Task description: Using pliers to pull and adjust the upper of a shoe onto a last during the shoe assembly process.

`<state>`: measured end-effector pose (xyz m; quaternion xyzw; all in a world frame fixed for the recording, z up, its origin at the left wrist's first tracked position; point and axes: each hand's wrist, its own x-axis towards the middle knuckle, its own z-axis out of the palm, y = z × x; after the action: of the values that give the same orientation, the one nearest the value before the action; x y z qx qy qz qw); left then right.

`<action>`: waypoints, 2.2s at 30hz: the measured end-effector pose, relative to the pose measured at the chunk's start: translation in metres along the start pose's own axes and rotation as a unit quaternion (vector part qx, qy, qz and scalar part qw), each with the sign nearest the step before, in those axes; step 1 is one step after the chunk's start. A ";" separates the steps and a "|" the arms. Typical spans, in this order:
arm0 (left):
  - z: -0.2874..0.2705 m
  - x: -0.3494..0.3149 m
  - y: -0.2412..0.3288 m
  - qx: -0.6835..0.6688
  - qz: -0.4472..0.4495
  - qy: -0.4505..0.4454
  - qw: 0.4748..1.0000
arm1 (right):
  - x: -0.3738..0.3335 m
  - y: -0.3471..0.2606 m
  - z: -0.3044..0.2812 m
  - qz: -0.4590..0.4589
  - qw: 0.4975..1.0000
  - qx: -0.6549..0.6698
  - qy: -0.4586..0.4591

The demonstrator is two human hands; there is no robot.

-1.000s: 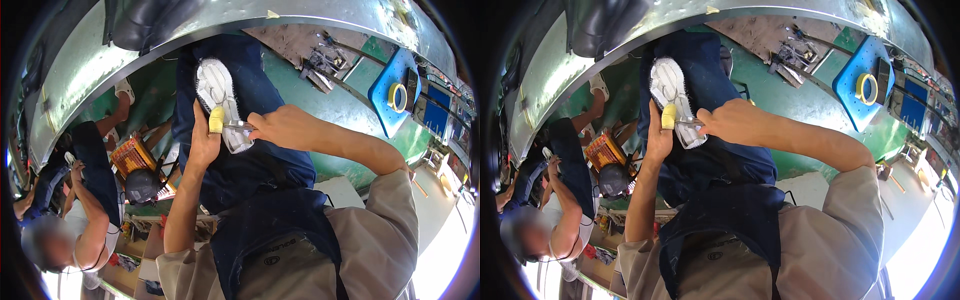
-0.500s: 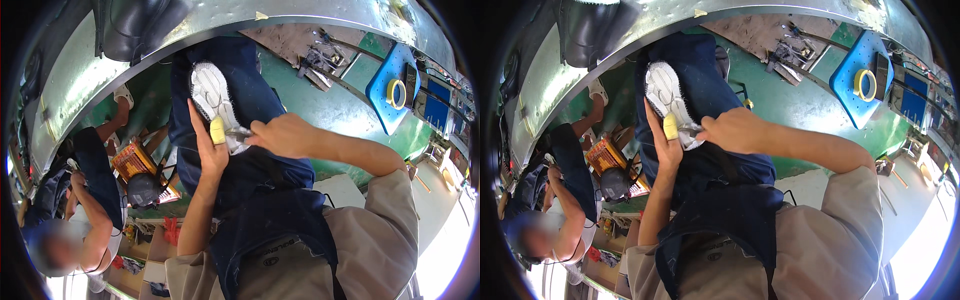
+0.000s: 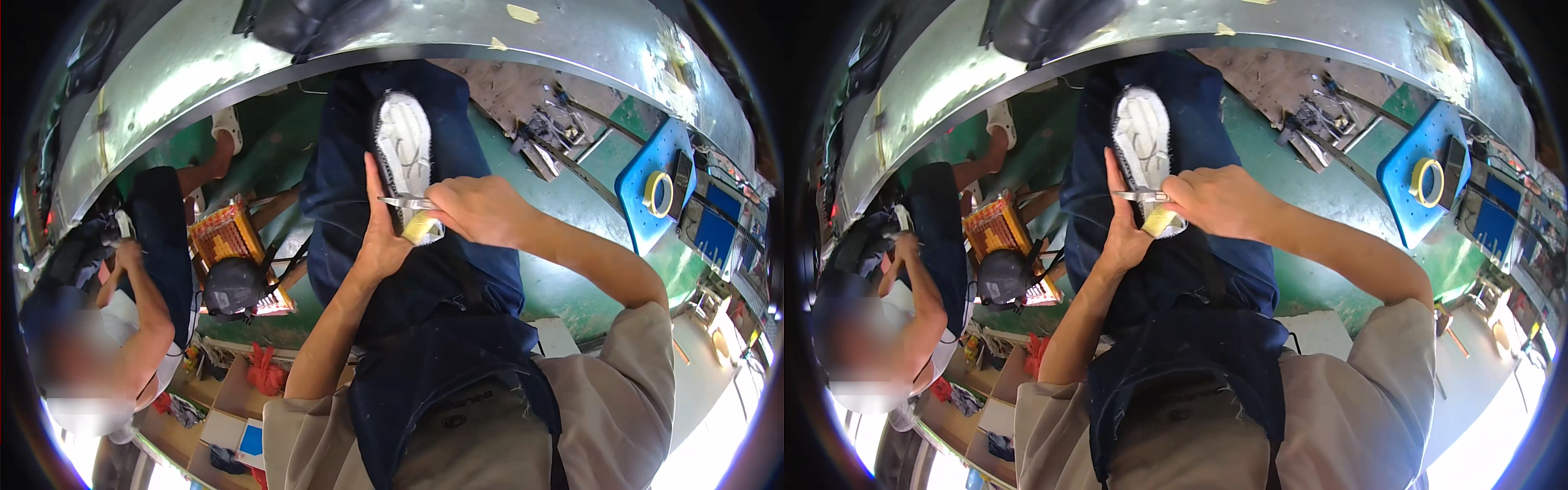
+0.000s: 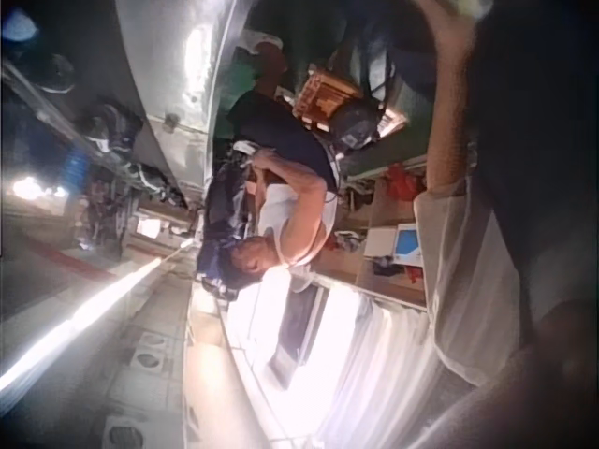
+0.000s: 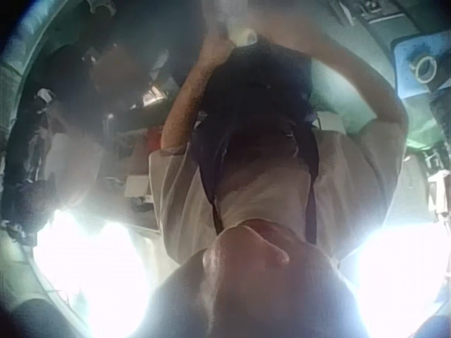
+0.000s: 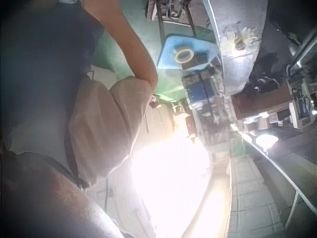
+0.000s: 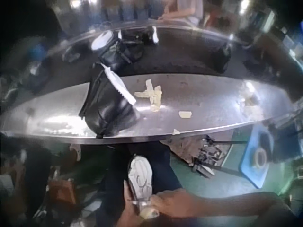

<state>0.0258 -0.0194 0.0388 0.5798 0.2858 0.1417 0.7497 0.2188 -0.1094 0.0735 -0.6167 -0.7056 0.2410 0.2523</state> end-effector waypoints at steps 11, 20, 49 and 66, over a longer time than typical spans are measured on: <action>-0.011 0.009 0.003 0.123 0.037 0.033 0.991 | 0.009 -0.007 -0.011 0.030 0.998 -0.043 -0.043; -0.026 0.049 0.026 -0.250 -0.059 0.064 0.964 | 0.042 0.024 -0.071 0.291 0.823 0.424 -0.240; -0.008 0.071 0.023 -0.046 -0.051 0.165 0.984 | 0.014 -0.009 -0.025 0.408 0.752 0.512 -0.082; -0.017 0.030 0.024 0.090 -0.051 0.155 0.983 | -0.010 0.020 -0.032 0.338 0.902 0.269 0.012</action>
<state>0.0424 0.0171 0.0510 0.6005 0.4388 0.1655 0.6476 0.2562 -0.1163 0.0844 -0.7298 -0.3597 0.4851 0.3204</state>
